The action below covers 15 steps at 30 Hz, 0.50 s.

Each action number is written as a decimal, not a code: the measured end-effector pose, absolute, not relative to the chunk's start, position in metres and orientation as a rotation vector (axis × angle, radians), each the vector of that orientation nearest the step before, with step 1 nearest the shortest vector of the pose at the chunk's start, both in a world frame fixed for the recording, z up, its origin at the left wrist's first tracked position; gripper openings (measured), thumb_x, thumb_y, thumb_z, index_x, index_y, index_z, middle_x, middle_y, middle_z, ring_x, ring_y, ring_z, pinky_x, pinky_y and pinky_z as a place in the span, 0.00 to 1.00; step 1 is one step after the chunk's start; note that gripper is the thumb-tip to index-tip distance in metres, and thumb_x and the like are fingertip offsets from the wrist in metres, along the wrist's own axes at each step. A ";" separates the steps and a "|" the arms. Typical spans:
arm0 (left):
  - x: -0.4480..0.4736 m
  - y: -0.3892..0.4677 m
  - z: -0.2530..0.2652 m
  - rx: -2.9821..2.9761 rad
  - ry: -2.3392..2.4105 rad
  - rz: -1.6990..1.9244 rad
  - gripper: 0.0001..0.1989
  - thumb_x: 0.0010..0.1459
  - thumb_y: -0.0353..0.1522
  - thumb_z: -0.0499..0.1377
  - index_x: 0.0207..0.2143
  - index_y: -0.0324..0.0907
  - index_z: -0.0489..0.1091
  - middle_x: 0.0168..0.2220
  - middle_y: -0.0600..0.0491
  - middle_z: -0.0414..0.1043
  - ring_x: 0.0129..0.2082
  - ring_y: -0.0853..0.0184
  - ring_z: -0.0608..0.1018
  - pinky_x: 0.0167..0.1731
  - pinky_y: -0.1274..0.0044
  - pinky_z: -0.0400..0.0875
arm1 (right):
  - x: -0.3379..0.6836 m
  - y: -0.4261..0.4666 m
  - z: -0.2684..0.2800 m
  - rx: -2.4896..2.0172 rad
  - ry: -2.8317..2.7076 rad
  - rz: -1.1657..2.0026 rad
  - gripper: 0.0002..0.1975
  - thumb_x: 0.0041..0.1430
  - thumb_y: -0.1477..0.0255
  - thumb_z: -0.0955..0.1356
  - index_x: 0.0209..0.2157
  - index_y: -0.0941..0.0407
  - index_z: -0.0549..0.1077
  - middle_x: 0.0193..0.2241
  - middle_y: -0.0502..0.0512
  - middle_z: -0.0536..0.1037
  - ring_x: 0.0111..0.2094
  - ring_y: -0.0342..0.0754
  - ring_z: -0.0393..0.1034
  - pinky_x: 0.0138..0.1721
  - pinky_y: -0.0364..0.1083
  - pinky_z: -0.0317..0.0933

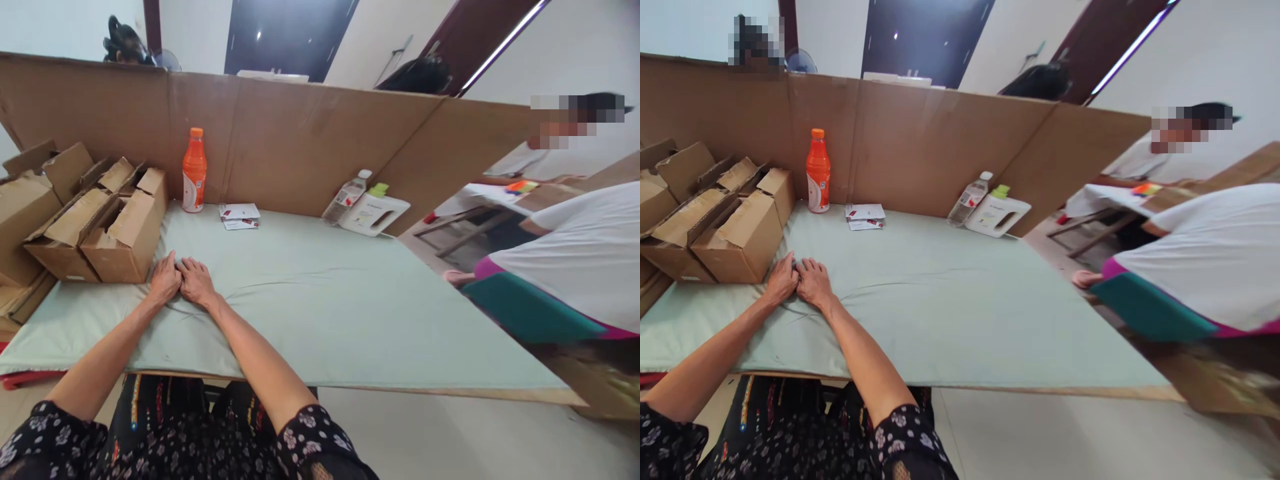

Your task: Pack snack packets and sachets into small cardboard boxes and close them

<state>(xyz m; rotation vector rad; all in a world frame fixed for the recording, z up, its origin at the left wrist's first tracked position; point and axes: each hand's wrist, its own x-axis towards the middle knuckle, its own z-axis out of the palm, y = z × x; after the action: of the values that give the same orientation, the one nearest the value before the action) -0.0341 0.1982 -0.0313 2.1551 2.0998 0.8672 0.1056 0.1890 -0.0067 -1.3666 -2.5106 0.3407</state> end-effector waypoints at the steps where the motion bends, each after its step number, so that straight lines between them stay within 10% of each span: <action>1: -0.031 0.191 -0.032 2.182 2.108 0.827 0.20 0.69 0.40 0.62 0.59 0.41 0.70 0.58 0.44 0.72 0.53 0.57 0.79 0.52 0.59 0.78 | 0.109 0.186 -0.006 -1.357 -2.523 0.357 0.27 0.73 0.69 0.59 0.70 0.56 0.63 0.73 0.61 0.60 0.74 0.56 0.52 0.71 0.57 0.46; 15: -0.007 0.129 -0.023 2.419 2.129 0.563 0.19 0.69 0.39 0.62 0.58 0.42 0.71 0.59 0.44 0.72 0.54 0.56 0.78 0.54 0.59 0.77 | 0.142 0.143 -0.009 -1.276 -2.615 0.359 0.28 0.74 0.68 0.58 0.71 0.57 0.62 0.73 0.61 0.59 0.74 0.57 0.50 0.73 0.58 0.43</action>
<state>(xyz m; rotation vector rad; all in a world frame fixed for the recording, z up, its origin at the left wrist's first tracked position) -0.0075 0.1286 -0.0235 2.4192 2.1292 0.5627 0.1415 0.1430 -0.0093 -1.2759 -2.6150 0.3592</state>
